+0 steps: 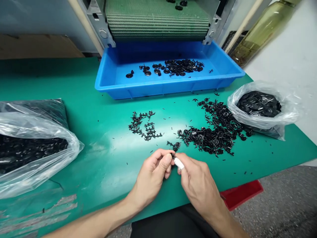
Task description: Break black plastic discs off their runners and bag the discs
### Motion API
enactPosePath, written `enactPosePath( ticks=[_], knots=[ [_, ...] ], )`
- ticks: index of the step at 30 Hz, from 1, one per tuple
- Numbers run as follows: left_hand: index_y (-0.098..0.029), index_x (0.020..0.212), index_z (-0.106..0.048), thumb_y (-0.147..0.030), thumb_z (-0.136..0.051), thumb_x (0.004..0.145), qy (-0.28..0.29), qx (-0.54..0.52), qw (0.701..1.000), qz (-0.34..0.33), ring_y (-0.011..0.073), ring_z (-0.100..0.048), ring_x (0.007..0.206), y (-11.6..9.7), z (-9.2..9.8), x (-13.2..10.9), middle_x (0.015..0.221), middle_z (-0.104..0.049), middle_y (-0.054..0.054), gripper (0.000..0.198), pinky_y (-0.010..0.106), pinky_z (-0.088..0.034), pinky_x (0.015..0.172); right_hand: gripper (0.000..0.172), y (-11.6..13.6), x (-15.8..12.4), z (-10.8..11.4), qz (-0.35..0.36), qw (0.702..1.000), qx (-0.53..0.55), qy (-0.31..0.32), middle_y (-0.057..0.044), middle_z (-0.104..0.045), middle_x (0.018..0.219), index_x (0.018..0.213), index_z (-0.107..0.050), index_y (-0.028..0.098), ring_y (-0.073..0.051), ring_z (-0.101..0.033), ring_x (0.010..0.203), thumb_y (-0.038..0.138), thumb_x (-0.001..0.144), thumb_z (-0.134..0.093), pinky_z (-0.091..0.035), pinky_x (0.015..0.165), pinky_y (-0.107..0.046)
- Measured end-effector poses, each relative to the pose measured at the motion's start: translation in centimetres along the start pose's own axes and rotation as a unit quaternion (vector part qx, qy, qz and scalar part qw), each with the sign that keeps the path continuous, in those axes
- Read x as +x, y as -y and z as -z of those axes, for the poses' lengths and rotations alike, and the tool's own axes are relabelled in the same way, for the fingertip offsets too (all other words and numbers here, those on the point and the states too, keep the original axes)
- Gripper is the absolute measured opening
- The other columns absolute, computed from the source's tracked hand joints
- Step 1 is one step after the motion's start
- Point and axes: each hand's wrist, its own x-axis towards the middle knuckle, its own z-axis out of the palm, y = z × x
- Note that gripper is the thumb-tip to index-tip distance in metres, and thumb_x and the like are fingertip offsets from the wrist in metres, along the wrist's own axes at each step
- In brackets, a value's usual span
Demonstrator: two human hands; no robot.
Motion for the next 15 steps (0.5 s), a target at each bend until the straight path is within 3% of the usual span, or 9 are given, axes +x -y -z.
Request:
enactPosePath(
  ticks=[3, 6, 12, 15],
  knots=[
    [-0.014, 0.094, -0.063, -0.041, -0.061, 0.088, -0.001, -0.02, 1.0, -0.003, 0.0076, -0.043, 0.055, 0.2, 0.0, 0.0, 0.071, -0.056, -0.002, 0.028, 0.022, -0.035, 0.052, 0.023, -0.3, 0.5, 0.3, -0.046, 0.997, 0.06, 0.023, 0.005, -0.059, 0.063, 0.086, -0.059, 0.022, -0.01, -0.052, 0.051, 0.01, 0.088, -0.039, -0.035, 0.052, -0.021],
    [-0.014, 0.096, -0.064, -0.042, -0.06, 0.089, -0.015, -0.038, 0.999, 0.002, 0.0074, -0.043, 0.055, 0.4, 0.2, -0.1, 0.072, -0.057, -0.001, 0.028, 0.022, -0.035, 0.052, 0.026, -1.0, 0.6, 0.5, -0.084, 0.996, 0.025, 0.01, 0.005, -0.058, 0.061, 0.09, -0.06, 0.021, -0.01, -0.051, 0.05, 0.008, 0.085, -0.038, -0.035, 0.051, -0.022],
    [-0.015, 0.097, -0.063, -0.029, -0.058, 0.092, -0.015, -0.16, 0.987, 0.01, 0.0087, -0.046, 0.063, -0.2, 0.5, 0.2, 0.081, -0.061, 0.003, 0.016, 0.021, -0.038, 0.054, 0.027, -1.8, 0.8, 1.8, -0.044, 0.994, -0.089, -0.042, -0.005, -0.066, 0.095, 0.105, -0.063, 0.019, -0.018, -0.062, 0.08, 0.017, 0.092, -0.039, -0.044, 0.069, -0.029],
    [-0.014, 0.092, -0.062, -0.019, -0.054, 0.091, -0.009, -0.215, 0.976, 0.017, 0.0103, -0.049, 0.066, -0.7, 0.6, 0.4, 0.088, -0.063, 0.007, 0.009, 0.02, -0.038, 0.053, 0.036, -1.7, 1.7, 2.0, -0.024, 0.992, -0.126, -0.017, -0.006, -0.064, 0.1, 0.12, -0.06, 0.021, -0.018, -0.062, 0.08, 0.014, 0.091, -0.04, -0.045, 0.069, -0.03]
  ],
)
